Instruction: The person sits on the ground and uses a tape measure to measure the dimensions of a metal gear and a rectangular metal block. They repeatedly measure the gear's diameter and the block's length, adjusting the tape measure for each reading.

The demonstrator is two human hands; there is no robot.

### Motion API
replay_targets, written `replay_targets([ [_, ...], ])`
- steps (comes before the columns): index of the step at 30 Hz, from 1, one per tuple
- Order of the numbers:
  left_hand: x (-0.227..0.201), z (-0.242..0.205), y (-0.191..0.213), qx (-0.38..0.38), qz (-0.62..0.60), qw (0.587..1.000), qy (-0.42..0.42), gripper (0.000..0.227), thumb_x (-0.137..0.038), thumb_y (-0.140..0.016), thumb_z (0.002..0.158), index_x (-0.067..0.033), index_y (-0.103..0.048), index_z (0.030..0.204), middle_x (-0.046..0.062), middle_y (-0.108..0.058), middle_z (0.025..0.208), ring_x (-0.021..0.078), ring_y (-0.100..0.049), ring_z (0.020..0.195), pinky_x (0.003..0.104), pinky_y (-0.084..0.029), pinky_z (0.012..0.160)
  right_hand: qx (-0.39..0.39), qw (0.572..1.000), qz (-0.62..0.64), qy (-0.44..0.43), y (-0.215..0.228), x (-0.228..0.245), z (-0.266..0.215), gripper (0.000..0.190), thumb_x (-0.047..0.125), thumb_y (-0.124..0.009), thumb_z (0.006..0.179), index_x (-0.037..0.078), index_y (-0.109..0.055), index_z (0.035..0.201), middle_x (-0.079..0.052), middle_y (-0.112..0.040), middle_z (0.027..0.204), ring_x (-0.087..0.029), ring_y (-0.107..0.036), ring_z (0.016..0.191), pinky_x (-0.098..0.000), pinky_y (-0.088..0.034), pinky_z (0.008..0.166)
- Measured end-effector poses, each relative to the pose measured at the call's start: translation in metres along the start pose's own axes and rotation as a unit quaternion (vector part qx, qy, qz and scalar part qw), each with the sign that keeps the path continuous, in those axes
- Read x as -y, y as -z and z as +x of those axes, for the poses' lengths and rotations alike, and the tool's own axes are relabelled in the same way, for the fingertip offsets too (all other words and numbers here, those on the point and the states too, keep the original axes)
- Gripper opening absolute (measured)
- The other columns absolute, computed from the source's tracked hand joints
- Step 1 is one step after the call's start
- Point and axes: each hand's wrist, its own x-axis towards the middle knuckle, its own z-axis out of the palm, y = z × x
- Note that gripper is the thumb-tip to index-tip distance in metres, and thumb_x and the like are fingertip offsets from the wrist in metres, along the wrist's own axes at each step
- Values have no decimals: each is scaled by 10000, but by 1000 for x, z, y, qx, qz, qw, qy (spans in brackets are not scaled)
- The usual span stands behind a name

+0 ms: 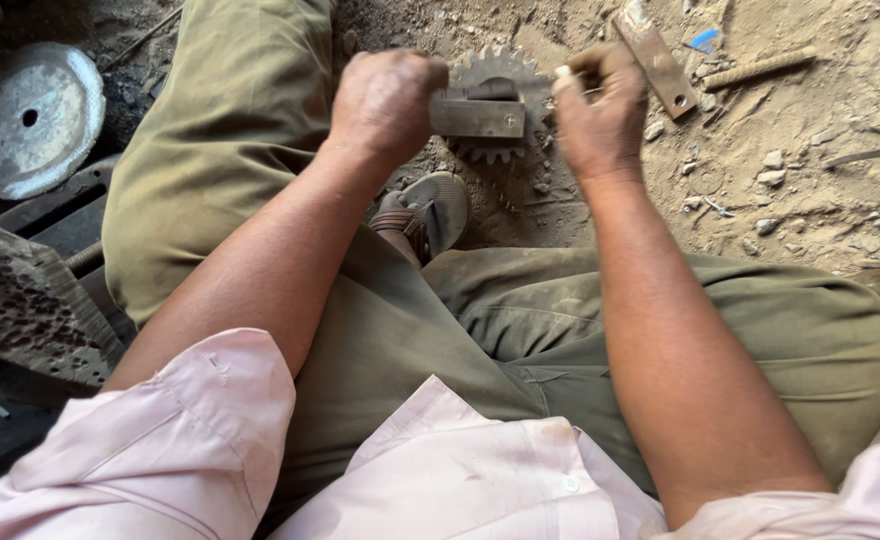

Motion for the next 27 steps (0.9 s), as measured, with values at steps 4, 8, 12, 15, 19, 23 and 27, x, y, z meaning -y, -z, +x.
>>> replay_targets([
  [4, 16, 7, 22, -130, -173, 970, 108, 275, 55, -658, 887, -162, -789, 995, 65, -780, 960, 213, -734, 858, 382, -581, 757, -36, 999, -2, -26, 25, -4, 9, 162, 21, -506, 1051, 83, -634, 1127, -98, -692, 1082, -148, -620, 739, -291, -554, 600],
  [8, 38, 16, 46, -225, -263, 932, 106, 153, 4, -727, 888, -75, -752, 1016, 50, -779, 982, 174, -743, 906, 343, -596, 830, -36, 980, -142, 135, 7, 7, 5, 214, 103, -692, 950, 121, -686, 1163, -97, -706, 1132, -189, -689, 972, -321, -626, 777],
  [12, 44, 11, 60, -238, -311, 917, 77, 134, -7, -734, 933, -44, -738, 1061, 65, -765, 1006, 182, -748, 938, 330, -611, 889, 136, 945, -255, 157, -44, 23, -11, 599, 417, -875, 721, 176, -696, 1239, -71, -686, 1079, -226, -669, 988, -383, -596, 892],
  [15, 40, 10, 63, -213, -353, 907, 87, 154, -19, -721, 943, -34, -734, 1096, 74, -756, 1016, 189, -735, 945, 332, -597, 899, 199, 857, -420, 221, -71, 27, -13, 495, 465, -890, 694, 205, -733, 1085, -51, -659, 974, -231, -644, 906, -426, -547, 879],
  [19, 42, 7, 66, -186, -320, 923, 107, 248, -90, -772, 947, -31, -752, 1187, 77, -752, 1060, 176, -713, 966, 321, -562, 873, 211, 874, -382, 213, -84, 32, 1, 68, 185, -785, 915, 231, -741, 938, -19, -652, 984, -173, -665, 977, -376, -581, 892],
  [23, 47, 0, 59, -171, -357, 910, 127, 231, -57, -749, 926, 4, -749, 1150, 64, -744, 1053, 132, -691, 934, 273, -546, 844, 210, 895, -373, 124, -70, 41, -2, 241, 312, -789, 931, 119, -705, 814, -98, -680, 993, -239, -685, 939, -428, -565, 854],
  [27, 56, -5, 47, -154, -339, 916, 146, 211, -75, -762, 969, 27, -745, 1153, 84, -727, 969, 118, -682, 867, 270, -535, 801, 46, 970, -238, -6, 16, 33, 12, 368, 368, -891, 666, 163, -787, 954, -122, -671, 1293, -285, -686, 1036, -414, -579, 818],
])
